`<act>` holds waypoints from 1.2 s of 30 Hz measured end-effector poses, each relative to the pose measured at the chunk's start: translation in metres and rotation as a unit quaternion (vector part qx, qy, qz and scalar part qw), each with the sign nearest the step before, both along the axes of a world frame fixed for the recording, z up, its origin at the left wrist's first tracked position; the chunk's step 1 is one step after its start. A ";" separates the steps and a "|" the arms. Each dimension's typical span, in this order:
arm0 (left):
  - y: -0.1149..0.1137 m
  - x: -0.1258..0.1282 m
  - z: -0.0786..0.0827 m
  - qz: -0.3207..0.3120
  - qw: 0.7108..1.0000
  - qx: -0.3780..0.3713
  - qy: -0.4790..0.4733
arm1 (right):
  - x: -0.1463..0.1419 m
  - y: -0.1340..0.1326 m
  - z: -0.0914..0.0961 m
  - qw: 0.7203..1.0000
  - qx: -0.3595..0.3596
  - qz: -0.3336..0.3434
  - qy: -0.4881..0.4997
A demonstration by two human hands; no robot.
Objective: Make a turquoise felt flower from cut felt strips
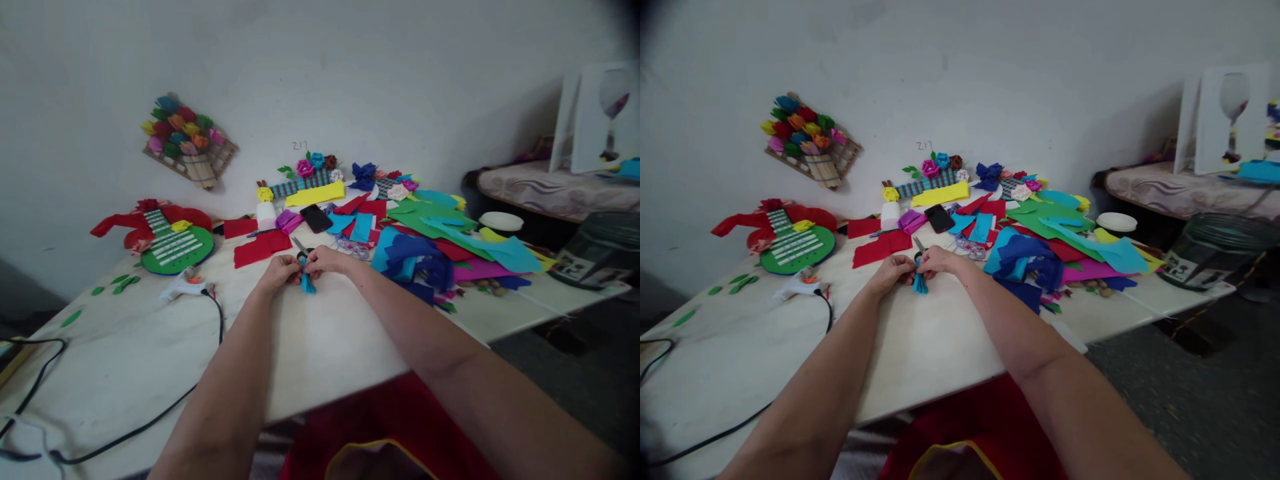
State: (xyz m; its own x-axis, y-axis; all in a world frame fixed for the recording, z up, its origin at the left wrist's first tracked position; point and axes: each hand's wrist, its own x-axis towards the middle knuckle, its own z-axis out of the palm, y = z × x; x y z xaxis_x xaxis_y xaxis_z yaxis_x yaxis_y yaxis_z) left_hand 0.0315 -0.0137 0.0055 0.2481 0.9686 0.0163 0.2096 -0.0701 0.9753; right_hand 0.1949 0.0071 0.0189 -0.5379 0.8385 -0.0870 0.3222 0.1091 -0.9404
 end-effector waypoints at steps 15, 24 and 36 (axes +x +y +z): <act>0.002 0.000 -0.001 0.001 1.000 -0.001 0.012 | -0.004 0.000 -0.001 0.999 -0.003 -0.036 -0.003; 0.001 0.001 -0.002 -0.001 1.000 0.006 0.009 | 0.001 -0.003 0.004 0.995 0.051 -0.034 -0.079; 0.001 0.003 -0.001 0.008 1.000 0.015 0.015 | 0.012 -0.002 0.009 0.993 0.034 0.015 -0.108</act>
